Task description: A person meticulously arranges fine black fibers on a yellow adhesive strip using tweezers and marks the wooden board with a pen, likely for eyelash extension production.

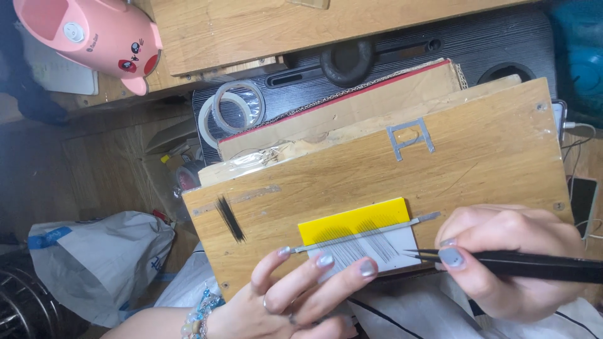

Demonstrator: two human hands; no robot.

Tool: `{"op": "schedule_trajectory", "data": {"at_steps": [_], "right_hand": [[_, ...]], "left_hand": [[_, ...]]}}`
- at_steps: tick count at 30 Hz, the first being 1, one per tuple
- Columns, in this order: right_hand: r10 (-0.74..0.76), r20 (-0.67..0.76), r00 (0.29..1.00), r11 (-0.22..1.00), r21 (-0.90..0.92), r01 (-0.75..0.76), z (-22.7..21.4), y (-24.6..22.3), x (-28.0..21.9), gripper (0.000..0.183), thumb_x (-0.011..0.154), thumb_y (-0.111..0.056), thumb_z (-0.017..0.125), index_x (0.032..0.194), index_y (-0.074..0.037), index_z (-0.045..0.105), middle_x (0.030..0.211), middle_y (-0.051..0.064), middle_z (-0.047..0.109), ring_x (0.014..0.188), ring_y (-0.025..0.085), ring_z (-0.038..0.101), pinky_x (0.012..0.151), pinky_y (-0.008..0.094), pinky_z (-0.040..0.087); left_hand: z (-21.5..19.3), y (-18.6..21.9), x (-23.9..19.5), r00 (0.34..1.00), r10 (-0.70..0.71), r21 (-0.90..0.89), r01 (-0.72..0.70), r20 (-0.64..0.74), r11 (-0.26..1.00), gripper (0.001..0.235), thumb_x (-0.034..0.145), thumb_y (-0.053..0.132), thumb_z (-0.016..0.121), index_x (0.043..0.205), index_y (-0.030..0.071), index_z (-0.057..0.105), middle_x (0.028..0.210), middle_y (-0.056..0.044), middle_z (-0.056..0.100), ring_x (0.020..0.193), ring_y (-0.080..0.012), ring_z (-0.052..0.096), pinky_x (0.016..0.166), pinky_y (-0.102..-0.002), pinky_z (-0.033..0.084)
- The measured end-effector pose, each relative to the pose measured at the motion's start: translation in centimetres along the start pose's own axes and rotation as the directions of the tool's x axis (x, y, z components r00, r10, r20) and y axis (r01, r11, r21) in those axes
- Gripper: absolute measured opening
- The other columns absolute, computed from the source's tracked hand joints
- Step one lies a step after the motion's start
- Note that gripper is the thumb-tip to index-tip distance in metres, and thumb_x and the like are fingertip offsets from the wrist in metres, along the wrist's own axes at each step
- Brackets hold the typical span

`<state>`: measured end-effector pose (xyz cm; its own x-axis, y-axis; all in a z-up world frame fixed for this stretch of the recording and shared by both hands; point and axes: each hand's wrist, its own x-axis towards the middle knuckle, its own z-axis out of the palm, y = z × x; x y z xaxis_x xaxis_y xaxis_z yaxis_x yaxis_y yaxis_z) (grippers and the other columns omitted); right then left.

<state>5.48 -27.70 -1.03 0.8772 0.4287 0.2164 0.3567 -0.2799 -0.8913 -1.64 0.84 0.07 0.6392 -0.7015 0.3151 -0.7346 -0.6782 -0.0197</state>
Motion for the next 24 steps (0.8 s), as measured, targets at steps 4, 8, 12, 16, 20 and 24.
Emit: {"op": "schedule_trajectory", "data": {"at_steps": [4, 8, 12, 16, 20, 24], "right_hand": [[-0.008, -0.08, 0.997, 1.0, 0.017, 0.009, -0.1, 0.2, -0.6, 0.008, 0.089, -0.014, 0.056, 0.085, -0.007, 0.053, 0.059, 0.003, 0.064, 0.049, 0.014, 0.065, 0.049, 0.021, 0.051], [0.036, -0.238, 0.97, 0.996, -0.066, -0.054, 1.6, -0.5, -0.6, 0.015, 0.087, -0.011, 0.059, 0.076, -0.003, 0.052, 0.06, 0.008, 0.064, 0.046, 0.015, 0.055, 0.051, 0.022, 0.04], [0.066, -0.302, 0.951, 0.997, -0.008, -0.072, 2.3, -0.8, -0.3, 0.017, 0.089, -0.005, 0.061, 0.074, 0.001, 0.054, 0.062, 0.012, 0.06, 0.046, 0.017, 0.054, 0.05, 0.025, 0.041], [0.098, -0.363, 0.927, 0.995, 0.065, -0.08, 3.0, -0.8, -0.4, 0.018, 0.093, -0.001, 0.06, 0.078, 0.002, 0.049, 0.061, 0.014, 0.057, 0.046, 0.016, 0.053, 0.052, 0.025, 0.04], [0.145, -0.394, 0.908, 0.987, 0.123, -0.104, 3.1, 0.4, -1.1, 0.016, 0.095, -0.003, 0.06, 0.083, 0.0, 0.049, 0.069, 0.016, 0.055, 0.05, 0.018, 0.053, 0.055, 0.027, 0.043], [0.185, -0.405, 0.896, 0.975, 0.192, -0.114, 2.9, 0.8, -1.0, 0.018, 0.099, -0.004, 0.06, 0.087, -0.002, 0.047, 0.072, 0.017, 0.052, 0.049, 0.017, 0.049, 0.049, 0.025, 0.043]], "left_hand": [[-0.1, -0.5, -1.1, 0.974, 0.15, -0.214, -0.185, -0.17, 0.959, 0.02, 0.113, 0.037, 0.059, 0.117, 0.022, 0.07, 0.123, 0.016, 0.066, 0.116, -0.0059, 0.049, 0.092, -0.018, 0.059], [0.0, -1.0, -2.8, 0.936, 0.336, -0.331, -0.35, -0.102, 0.876, 0.021, 0.11, 0.011, 0.06, 0.124, 0.024, 0.069, 0.111, 0.004, 0.063, 0.11, -0.0136, 0.062, 0.093, -0.029, 0.059], [-0.8, -1.1, -3.5, 0.932, 0.325, -0.335, -0.361, -0.162, 0.87, 0.021, 0.108, 0.013, 0.064, 0.122, 0.026, 0.073, 0.095, 0.003, 0.058, 0.082, -0.0111, 0.056, 0.079, -0.021, 0.056], [-2.7, -0.8, -3.9, 0.969, 0.144, -0.283, -0.198, -0.2, 0.939, 0.054, 0.109, 0.042, 0.074, 0.069, 0.021, 0.046, 0.067, 0.006, 0.039, 0.053, -0.008, 0.037, 0.052, -0.017, 0.038], [-4.3, 0.3, -4.5, 0.976, 0.214, -0.354, -0.192, 0.026, 0.915, 0.043, 0.119, 0.026, 0.057, 0.078, 0.016, 0.047, 0.073, 0.002, 0.043, 0.061, -0.0137, 0.041, 0.059, -0.028, 0.038], [-3.1, 2.7, -5.9, 0.928, 0.351, -0.22, -0.32, 0.121, 0.922, 0.028, 0.11, 0.007, 0.036, 0.093, 0.017, 0.056, 0.092, 0.003, 0.054, 0.07, -0.0141, 0.046, 0.059, -0.028, 0.031]]}}
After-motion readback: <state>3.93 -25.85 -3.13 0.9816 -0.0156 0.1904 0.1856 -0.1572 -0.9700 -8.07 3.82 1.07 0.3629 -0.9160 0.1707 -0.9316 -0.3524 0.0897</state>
